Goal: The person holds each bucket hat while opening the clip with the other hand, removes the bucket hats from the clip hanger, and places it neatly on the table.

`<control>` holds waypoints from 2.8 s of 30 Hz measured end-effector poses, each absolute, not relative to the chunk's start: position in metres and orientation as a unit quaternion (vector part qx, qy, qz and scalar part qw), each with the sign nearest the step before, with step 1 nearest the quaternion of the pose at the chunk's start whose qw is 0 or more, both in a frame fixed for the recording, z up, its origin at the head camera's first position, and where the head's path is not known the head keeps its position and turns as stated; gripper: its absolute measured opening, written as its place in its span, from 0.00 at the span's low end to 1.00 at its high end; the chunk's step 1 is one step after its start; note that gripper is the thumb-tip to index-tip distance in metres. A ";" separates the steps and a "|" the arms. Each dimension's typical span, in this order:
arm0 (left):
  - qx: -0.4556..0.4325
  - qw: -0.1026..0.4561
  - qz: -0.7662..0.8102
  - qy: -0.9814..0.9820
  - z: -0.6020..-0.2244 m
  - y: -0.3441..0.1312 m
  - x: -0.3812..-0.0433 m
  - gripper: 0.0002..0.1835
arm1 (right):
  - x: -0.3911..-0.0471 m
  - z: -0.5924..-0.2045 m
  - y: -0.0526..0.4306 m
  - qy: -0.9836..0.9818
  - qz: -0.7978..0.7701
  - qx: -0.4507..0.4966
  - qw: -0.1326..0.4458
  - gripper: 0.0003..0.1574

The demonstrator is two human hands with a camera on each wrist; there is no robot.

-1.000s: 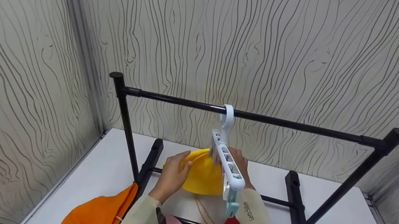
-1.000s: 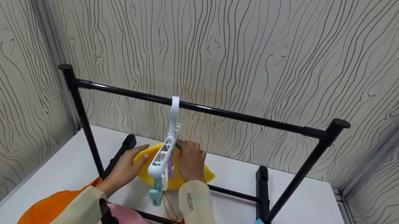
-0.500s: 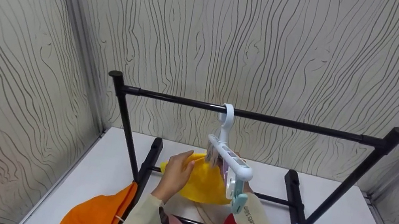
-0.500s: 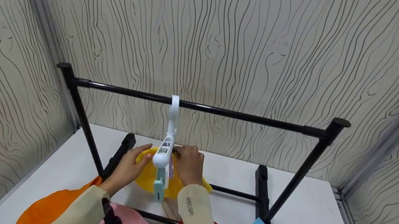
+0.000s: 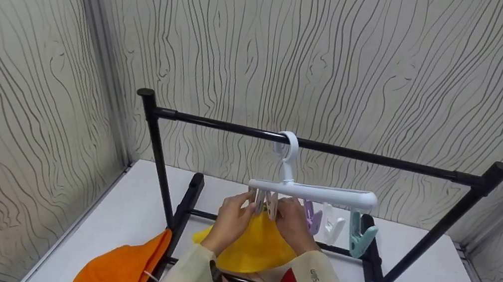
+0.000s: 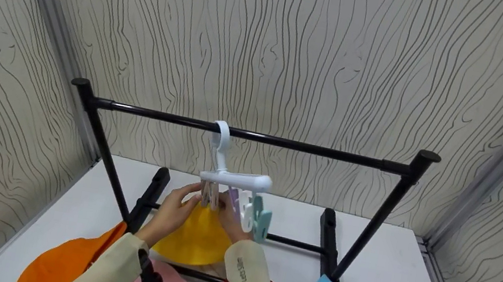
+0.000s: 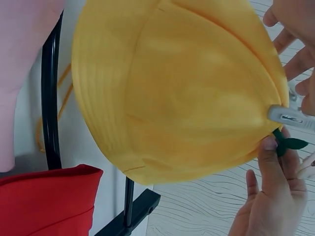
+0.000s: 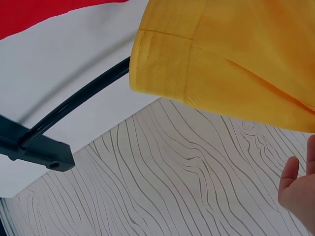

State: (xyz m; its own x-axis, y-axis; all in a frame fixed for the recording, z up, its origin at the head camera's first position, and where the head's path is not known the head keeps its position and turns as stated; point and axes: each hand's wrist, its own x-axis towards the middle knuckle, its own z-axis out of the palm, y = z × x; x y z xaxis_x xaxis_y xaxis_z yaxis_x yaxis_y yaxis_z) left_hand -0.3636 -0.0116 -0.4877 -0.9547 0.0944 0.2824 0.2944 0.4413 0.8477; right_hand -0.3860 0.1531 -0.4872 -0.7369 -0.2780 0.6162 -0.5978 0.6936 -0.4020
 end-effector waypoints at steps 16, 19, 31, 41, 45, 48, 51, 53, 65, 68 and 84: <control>-0.090 0.057 -0.551 -0.827 -0.485 -0.008 -0.368 0.18 | -0.371 -0.483 0.150 -0.906 0.342 0.200 0.147 0.09; -0.097 0.064 -0.553 -0.825 -0.485 -0.007 -0.369 0.17 | -0.371 -0.485 0.151 -0.908 0.335 0.201 0.153 0.08; -0.092 0.048 -0.556 -0.825 -0.481 -0.005 -0.371 0.17 | -0.369 -0.484 0.155 -0.899 0.363 0.211 0.124 0.11; -0.072 0.066 -0.514 -0.852 -0.477 -0.002 -0.370 0.12 | -0.368 -0.482 0.156 -0.898 0.379 0.198 0.107 0.14; -0.069 0.066 -0.518 -0.850 -0.476 0.000 -0.368 0.12 | -0.368 -0.482 0.157 -0.893 0.385 0.206 0.112 0.14; -0.067 0.042 -0.541 -0.837 -0.476 0.000 -0.367 0.12 | -0.368 -0.483 0.158 -0.889 0.392 0.208 0.110 0.14; -0.071 0.023 -0.564 -0.822 -0.476 0.000 -0.366 0.13 | -0.367 -0.484 0.158 -0.890 0.390 0.208 0.112 0.14; -0.074 0.021 -0.572 -0.816 -0.476 0.001 -0.366 0.13 | -0.367 -0.484 0.158 -0.891 0.387 0.207 0.116 0.14; -0.085 0.070 -0.577 -0.809 -0.475 0.003 -0.364 0.11 | -0.365 -0.485 0.161 -0.893 0.374 0.212 0.132 0.10; -0.072 0.070 -0.583 -0.806 -0.474 0.005 -0.364 0.10 | -0.365 -0.487 0.161 -0.893 0.376 0.211 0.129 0.10; -0.028 0.071 -0.569 -0.819 -0.470 0.011 -0.363 0.13 | -0.363 -0.488 0.162 -0.888 0.391 0.215 0.111 0.11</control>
State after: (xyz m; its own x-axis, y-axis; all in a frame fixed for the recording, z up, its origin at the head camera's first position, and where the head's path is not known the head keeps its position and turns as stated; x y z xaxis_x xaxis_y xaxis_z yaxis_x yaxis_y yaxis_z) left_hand -0.3633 0.0108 -0.4705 -0.9882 -0.0350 0.1492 0.1276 0.3515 0.9274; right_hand -0.3633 0.1623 -0.4878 -0.8827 -0.2946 0.3661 -0.4690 0.6011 -0.6471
